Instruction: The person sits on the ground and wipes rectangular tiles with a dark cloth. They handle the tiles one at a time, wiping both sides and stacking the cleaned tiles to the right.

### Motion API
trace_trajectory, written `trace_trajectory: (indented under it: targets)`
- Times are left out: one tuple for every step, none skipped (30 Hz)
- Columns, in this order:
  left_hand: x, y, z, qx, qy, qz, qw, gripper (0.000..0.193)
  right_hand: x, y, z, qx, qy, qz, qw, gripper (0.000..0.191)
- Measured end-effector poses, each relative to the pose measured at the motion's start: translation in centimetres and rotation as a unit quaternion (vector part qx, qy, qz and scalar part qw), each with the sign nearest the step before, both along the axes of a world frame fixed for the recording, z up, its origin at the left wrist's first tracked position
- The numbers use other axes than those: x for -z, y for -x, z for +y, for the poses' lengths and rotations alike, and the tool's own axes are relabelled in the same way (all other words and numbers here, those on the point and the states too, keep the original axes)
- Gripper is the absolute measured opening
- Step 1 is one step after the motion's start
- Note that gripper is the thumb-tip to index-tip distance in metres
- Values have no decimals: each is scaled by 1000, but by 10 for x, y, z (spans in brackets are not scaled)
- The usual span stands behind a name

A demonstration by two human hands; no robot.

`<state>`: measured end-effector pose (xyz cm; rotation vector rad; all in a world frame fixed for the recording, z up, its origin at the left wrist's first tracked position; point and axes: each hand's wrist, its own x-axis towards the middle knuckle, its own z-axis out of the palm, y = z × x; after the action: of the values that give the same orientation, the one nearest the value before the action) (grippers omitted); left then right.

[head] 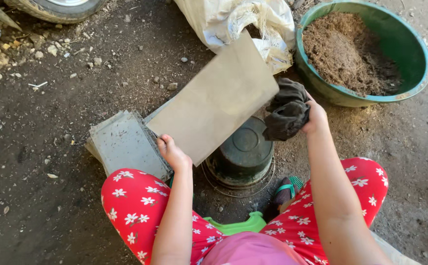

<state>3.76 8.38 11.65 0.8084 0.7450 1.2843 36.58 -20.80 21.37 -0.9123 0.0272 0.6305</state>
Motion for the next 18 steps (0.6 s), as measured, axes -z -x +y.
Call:
trace_trajectory:
  targets:
    - [1,0,2,4,28,-32,999,17,-4,6,6,1,-40,3,999,60]
    - [1,-1,3,16,38,-49,998,17,-10,13,14,13,-35,8,999,58]
    - [1,-3,2,28,48,-66,996,18,-17,20,25,26,-28,14,999,57]
    - [1,-6,-1,39,59,-84,994,18,-25,27,37,38,-21,19,999,55]
    - [1,-11,-6,51,61,-99,992,19,-30,36,56,63,29,52,996,42]
    - [0,-17,-12,62,63,-115,989,20,-35,45,72,87,79,83,990,36]
    - [-1,-24,-18,73,63,-133,986,21,-37,58,86,77,20,44,996,34]
    - [-2,-30,-24,78,72,-144,984,20,-35,74,101,65,-41,3,997,33]
    - [-2,-36,-29,84,81,-155,981,21,-30,92,114,77,-17,-19,997,36]
    - [-3,-39,-30,90,91,-165,978,24,-22,111,124,88,7,-42,995,40]
    - [-3,-42,-29,90,92,-177,976,26,-12,134,132,107,40,-110,987,49]
    - [-2,-43,-27,88,98,-185,974,28,0,157,136,124,76,-174,974,60]
    - [-1,-42,-23,87,104,-192,972,30,10,179,140,124,144,-243,951,57]
    - [1,-41,-18,99,155,-201,962,32,17,195,138,123,209,-311,919,55]
    - [4,-38,-11,109,205,-210,950,35,20,205,130,85,231,-381,891,56]
    - [8,-36,-5,116,254,-219,935,38,20,214,122,44,250,-449,857,58]
    - [13,-34,-1,146,249,-268,919,37,18,220,115,2,263,-515,816,60]
    - [18,-34,3,177,239,-318,901,36,13,222,104,-26,320,-574,754,60]
